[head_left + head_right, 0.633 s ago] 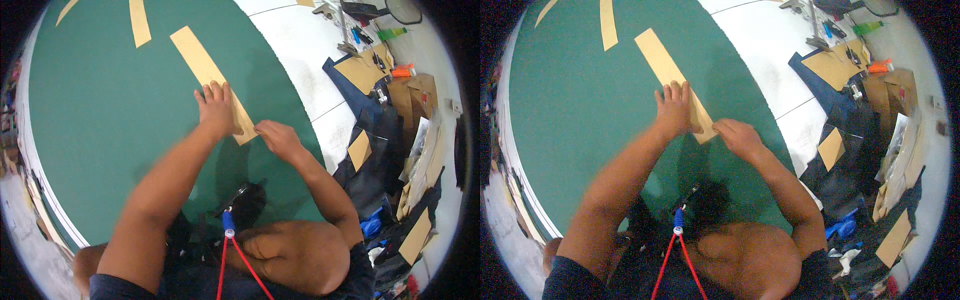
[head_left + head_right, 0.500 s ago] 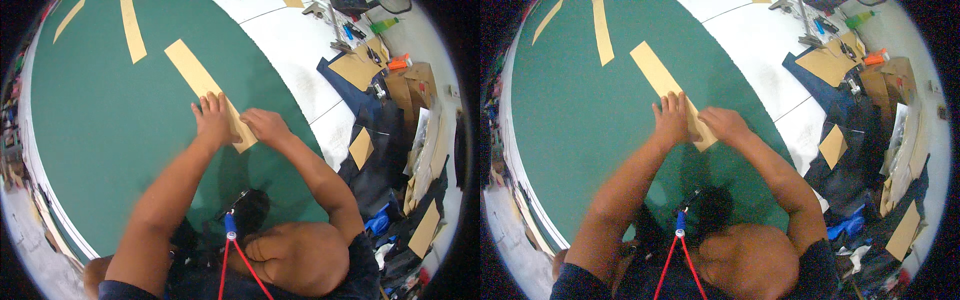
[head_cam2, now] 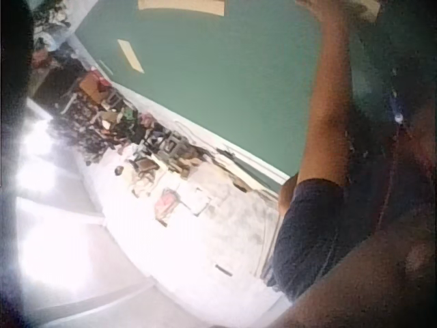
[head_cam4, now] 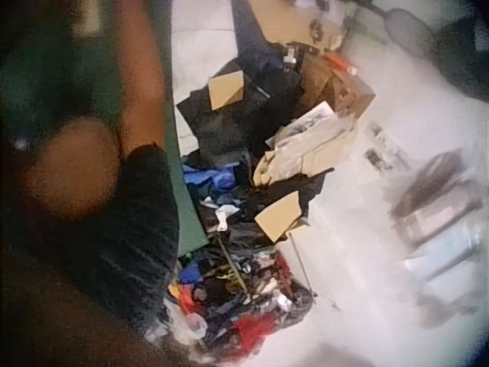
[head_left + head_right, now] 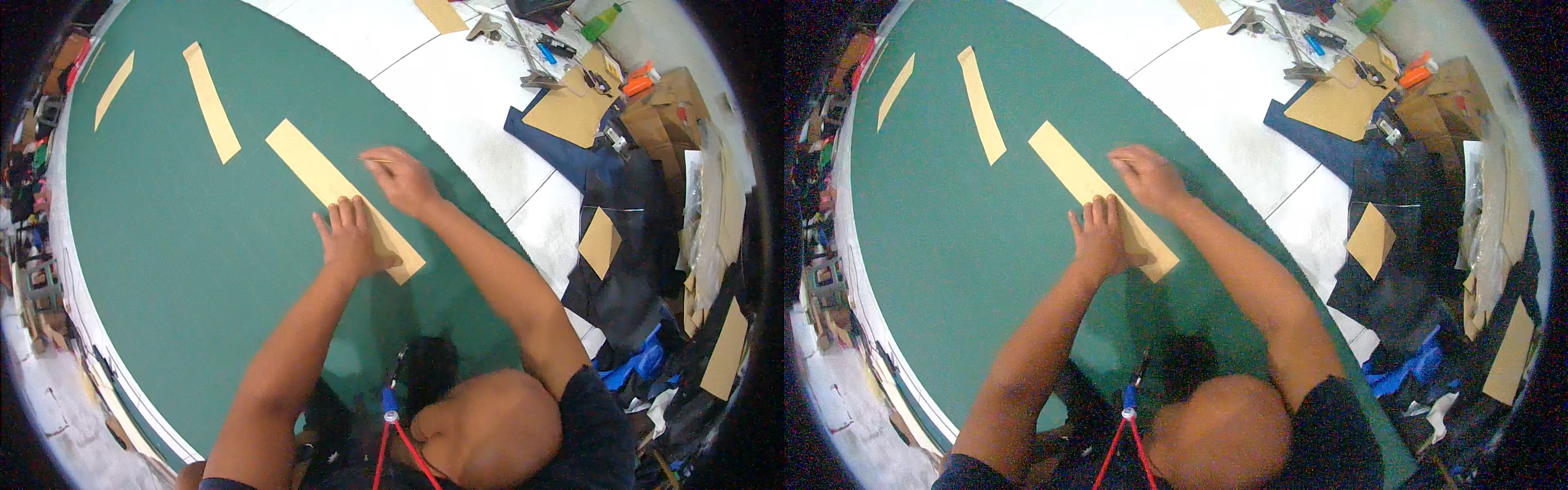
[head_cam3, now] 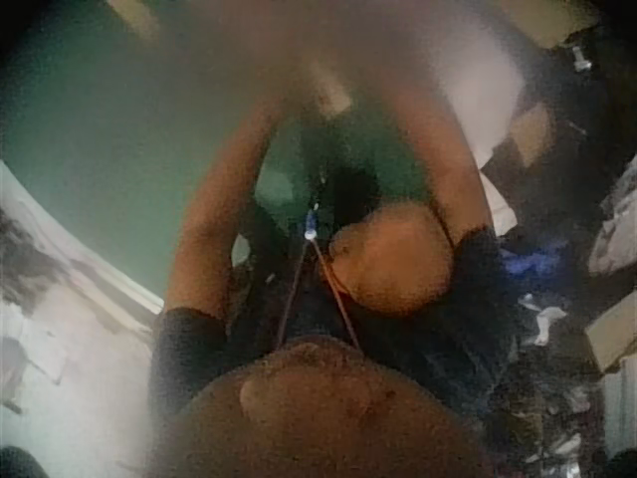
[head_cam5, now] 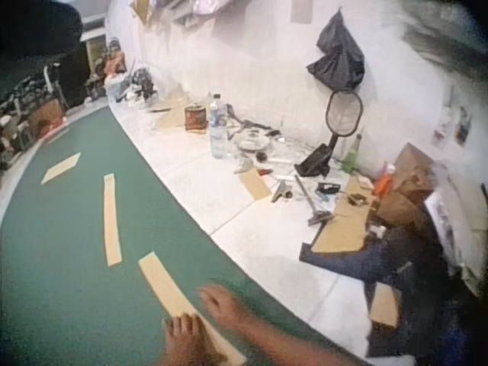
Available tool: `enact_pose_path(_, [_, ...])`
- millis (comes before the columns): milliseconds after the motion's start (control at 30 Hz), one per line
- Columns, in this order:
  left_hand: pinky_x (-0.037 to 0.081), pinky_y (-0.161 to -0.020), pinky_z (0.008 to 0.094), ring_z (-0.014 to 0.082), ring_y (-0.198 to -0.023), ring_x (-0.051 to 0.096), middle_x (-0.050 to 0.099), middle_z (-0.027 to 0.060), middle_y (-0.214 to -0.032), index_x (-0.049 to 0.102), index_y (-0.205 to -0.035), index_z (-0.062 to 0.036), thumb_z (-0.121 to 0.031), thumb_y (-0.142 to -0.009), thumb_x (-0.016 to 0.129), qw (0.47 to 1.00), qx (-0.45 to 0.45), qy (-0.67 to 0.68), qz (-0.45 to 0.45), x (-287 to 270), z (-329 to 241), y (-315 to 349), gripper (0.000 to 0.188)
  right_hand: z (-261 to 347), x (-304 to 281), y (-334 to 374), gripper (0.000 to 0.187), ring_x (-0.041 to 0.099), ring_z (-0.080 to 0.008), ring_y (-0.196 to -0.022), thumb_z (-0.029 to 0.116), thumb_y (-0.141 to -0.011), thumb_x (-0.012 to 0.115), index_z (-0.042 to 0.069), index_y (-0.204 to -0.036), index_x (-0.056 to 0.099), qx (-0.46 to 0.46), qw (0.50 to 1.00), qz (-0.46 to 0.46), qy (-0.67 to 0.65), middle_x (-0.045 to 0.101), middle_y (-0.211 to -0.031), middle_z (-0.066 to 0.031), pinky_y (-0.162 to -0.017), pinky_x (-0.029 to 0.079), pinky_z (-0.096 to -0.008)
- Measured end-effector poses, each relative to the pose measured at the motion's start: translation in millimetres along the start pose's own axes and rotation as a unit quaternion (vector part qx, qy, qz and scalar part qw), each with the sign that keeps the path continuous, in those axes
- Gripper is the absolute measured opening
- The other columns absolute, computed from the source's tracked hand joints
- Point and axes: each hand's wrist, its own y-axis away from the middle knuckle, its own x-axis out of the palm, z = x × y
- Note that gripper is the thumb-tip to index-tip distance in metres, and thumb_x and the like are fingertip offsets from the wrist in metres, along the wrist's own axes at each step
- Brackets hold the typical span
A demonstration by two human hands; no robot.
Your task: The person sits on the floor and uses a pencil to draw lines along the edges of rectangular cardboard strips placed on a large green surface. The person repeatedly repositions the strips and draws lines to create a pattern.
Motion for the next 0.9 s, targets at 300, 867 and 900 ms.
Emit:
enact_pose_path(300, [0.013, -0.121, 0.0672, 0.0401, -0.145, 0.038, 0.04, 0.0272, -0.153, 0.033, -0.158, -0.0052, -0.076, -0.09, 0.05, 0.98, 0.049, -0.027, -0.189, 15.8, 94.4, -36.5, 0.1, -1.6, -59.3, 123.1, 0.027, 0.066, -0.0348, -0.097, 0.023, -0.106, 0.049, 0.004, -0.117, 0.065, 0.134, 0.987, -0.083, -0.021, 0.069, -0.107, -0.0179, -0.088, 0.051, -0.0446])
enact_pose_path(867, [0.045, -0.098, 0.0541, 0.0403, -0.118, 0.062, 0.065, 0.0208, -0.128, 0.069, -0.12, -0.0076, -0.046, -0.095, 0.061, 0.959, -0.077, 0.243, -0.123, 10.4, 29.1, -33.7, 0.047, 16.0, -14.9, 139.6, 0.034, 0.044, -0.0385, -0.141, 0.022, -0.096, 0.058, 0.017, -0.129, 0.067, -0.037, 0.949, 0.164, 0.265, 0.057, -0.147, -0.0084, -0.119, 0.021, -0.0679])
enact_pose_path(900, [0.046, -0.097, 0.0528, 0.0395, -0.119, 0.061, 0.062, 0.0213, -0.131, 0.067, -0.123, -0.0076, -0.043, -0.094, 0.065, 0.951, -0.054, 0.24, -0.188, 10.7, 39.5, -42.7, 0.046, 14.2, -21.7, 136.1, 0.034, 0.043, -0.0389, -0.142, 0.021, -0.096, 0.058, 0.018, -0.129, 0.067, -0.033, 0.944, 0.179, 0.276, 0.055, -0.149, -0.0074, -0.119, 0.019, -0.0683])
